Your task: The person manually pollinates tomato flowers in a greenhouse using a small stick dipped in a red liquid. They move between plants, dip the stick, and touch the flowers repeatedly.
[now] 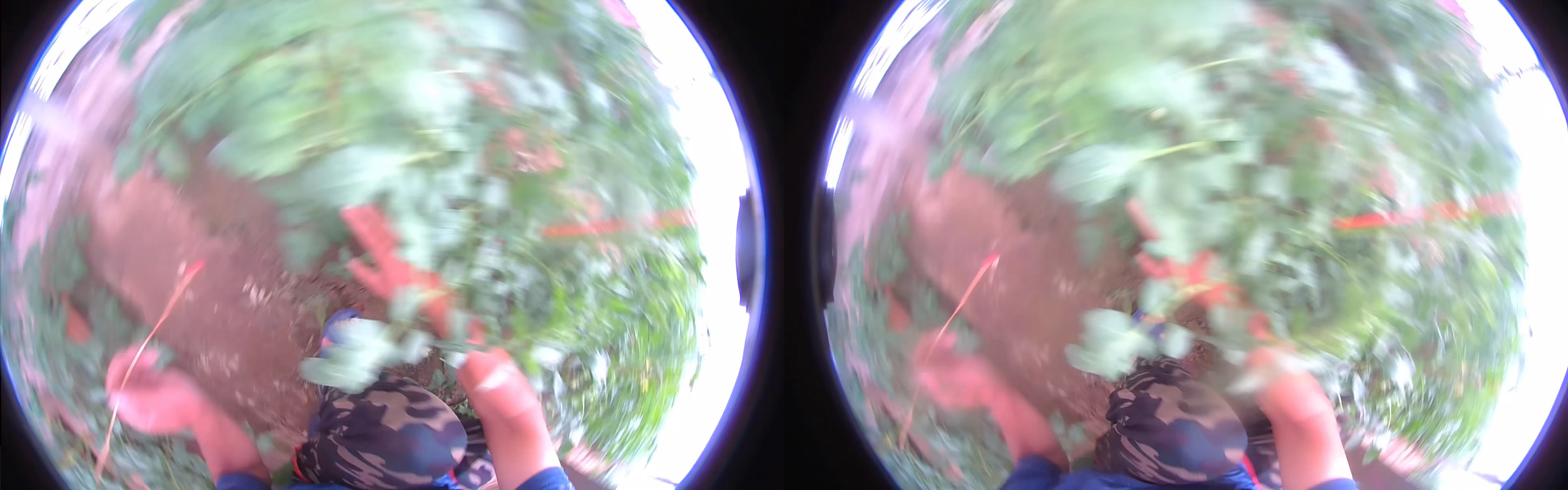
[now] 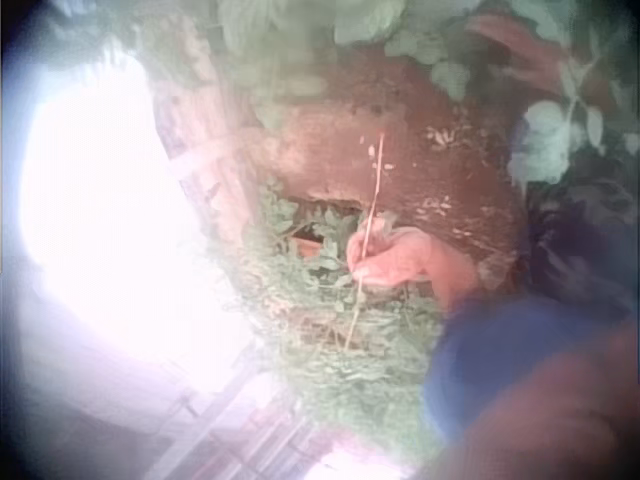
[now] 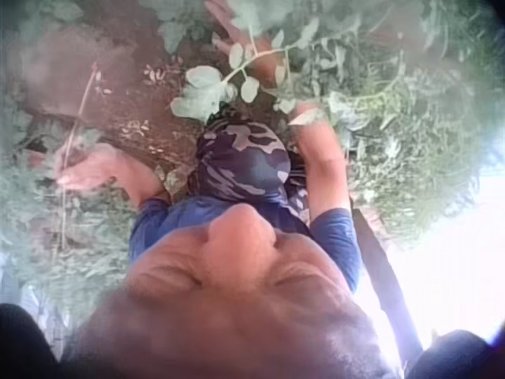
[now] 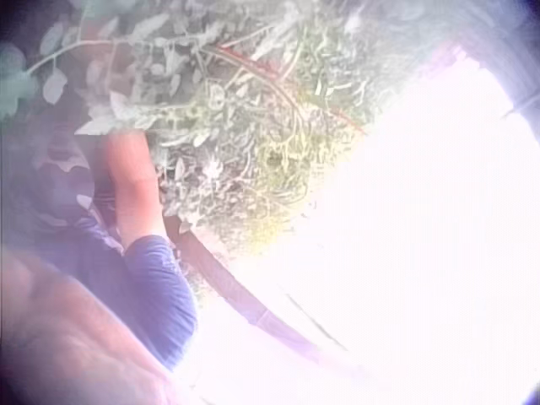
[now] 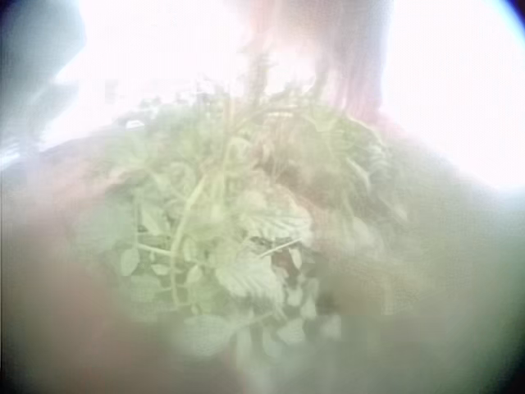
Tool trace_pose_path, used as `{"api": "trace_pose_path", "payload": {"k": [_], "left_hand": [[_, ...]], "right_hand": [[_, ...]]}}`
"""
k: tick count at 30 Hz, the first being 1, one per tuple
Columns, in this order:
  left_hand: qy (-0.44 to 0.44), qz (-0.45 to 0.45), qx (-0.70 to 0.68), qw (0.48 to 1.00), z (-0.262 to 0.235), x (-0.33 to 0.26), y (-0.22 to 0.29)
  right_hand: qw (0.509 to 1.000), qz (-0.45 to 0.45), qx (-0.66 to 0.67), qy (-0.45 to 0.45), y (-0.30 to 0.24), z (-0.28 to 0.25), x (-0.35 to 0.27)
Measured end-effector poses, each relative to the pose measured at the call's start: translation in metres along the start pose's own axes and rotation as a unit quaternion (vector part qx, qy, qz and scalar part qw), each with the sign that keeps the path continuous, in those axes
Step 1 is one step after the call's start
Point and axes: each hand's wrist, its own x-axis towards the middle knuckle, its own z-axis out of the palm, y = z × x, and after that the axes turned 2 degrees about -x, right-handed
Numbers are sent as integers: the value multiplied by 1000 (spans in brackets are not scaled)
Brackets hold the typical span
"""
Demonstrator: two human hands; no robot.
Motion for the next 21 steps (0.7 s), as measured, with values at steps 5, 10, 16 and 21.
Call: {"api": "trace_pose_path", "payload": {"k": [5,10,16,21], "left_hand": [[-7,98,-284,954,-5,25,34],[-178,73,-454,870,36,-43,118],[-333,39,-586,738,7,-110,214],[-433,19,-622,652,-18,-154,264]], "right_hand": [[972,16,204,-119,-4,-21,-136],[950,141,247,130,-61,-53,-258],[874,261,186,367,-138,-83,-434],[557,451,215,664,-128,1,-551]]}}
